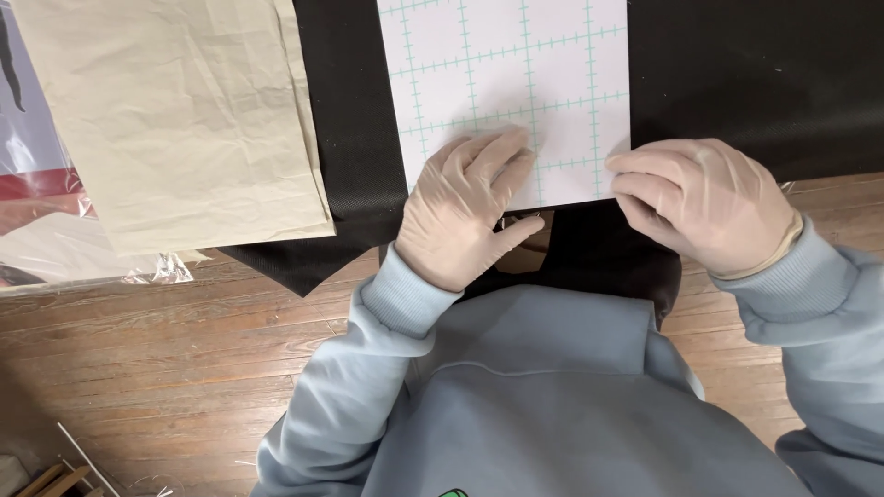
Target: Mounting a piece of artwork onto a backing board using paper strips and spring clamps.
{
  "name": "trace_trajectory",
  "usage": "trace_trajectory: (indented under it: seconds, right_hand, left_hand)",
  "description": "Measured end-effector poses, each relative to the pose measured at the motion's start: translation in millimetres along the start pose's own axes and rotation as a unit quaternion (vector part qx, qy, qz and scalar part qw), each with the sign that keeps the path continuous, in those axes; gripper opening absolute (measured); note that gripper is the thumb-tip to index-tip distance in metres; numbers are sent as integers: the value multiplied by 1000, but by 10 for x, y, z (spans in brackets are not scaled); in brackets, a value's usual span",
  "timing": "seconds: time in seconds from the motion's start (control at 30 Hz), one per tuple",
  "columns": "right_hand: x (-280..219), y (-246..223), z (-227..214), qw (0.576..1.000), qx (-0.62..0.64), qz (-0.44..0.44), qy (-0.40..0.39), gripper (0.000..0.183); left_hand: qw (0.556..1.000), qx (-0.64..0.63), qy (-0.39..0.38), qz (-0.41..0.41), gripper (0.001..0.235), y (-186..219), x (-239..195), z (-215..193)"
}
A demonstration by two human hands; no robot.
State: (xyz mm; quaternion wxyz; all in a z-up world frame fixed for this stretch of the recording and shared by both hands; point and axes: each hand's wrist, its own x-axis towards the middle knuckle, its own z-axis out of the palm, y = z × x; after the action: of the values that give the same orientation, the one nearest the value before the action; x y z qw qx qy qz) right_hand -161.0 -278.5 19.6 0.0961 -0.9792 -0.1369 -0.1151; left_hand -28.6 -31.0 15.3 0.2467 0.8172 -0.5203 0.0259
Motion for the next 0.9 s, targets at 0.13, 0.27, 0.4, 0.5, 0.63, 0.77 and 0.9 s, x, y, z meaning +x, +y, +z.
trace_trajectory:
  seconds: [0.13, 0.27, 0.4, 0.5, 0.63, 0.77, 0.9]
  right_hand:
    - [-55, 17, 79, 999, 36, 7, 24, 18]
    - [-56, -1, 118, 994, 90, 27, 46, 24]
    - [-95, -17, 168, 992, 92, 35, 83, 31]
    - [-108, -32, 195, 992, 78, 45, 90, 33]
    - [-120, -39, 235, 990, 73, 54, 105, 32]
    - [-112, -30, 224, 987, 99, 67, 106, 31]
    - [-17, -33, 47, 987, 125, 51, 88, 30]
  left_hand:
    - [1000, -20, -2, -9, 64, 48, 37, 48]
    - [999, 10, 23, -37, 64, 111, 33, 149]
    - [997, 25, 53, -46, 67, 160, 49, 235]
    - [997, 25, 59, -53, 67, 171, 54, 238]
    - [996, 29, 63, -54, 65, 169, 69, 243]
    - [996, 33, 65, -48, 62, 164, 94, 224]
    - [996, 40, 67, -48, 58, 156, 94, 230]
